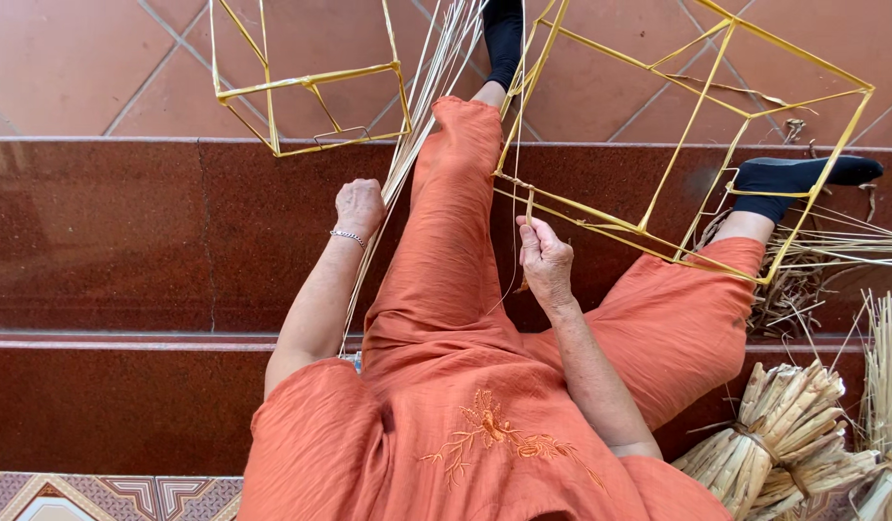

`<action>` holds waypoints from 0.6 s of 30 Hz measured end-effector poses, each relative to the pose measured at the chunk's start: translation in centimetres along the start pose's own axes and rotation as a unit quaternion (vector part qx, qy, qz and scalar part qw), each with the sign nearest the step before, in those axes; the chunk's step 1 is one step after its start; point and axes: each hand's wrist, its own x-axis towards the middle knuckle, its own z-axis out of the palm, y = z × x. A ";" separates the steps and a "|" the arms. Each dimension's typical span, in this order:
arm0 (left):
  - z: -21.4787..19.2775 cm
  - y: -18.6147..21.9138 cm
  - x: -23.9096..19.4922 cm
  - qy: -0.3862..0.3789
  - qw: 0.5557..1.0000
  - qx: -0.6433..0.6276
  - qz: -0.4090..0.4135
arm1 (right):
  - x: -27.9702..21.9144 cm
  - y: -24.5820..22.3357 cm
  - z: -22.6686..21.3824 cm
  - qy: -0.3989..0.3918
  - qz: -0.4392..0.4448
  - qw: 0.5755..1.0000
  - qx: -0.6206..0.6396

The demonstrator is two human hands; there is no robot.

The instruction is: The person sits on the floor and weaves thin bamboo strips into a yellow wire basket frame. They repeatedly insert and adjust the strips by hand to build up the basket walls.

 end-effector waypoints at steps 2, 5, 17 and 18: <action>0.0 0.1 0.2 -0.029 0.999 -0.005 -0.032 | 0.0 0.1 0.0 -0.003 0.010 1.000 -0.001; -0.4 0.5 0.0 -0.056 0.996 -0.039 -0.062 | 0.1 0.1 -0.2 -0.002 0.016 1.000 -0.005; -7.5 3.4 -4.5 -0.001 0.995 -0.097 -0.007 | 0.3 0.2 -0.5 0.005 0.003 1.000 -0.014; -9.0 3.5 -5.1 -0.025 0.994 -0.108 -0.024 | 0.2 0.2 -0.6 0.004 0.004 1.000 -0.014</action>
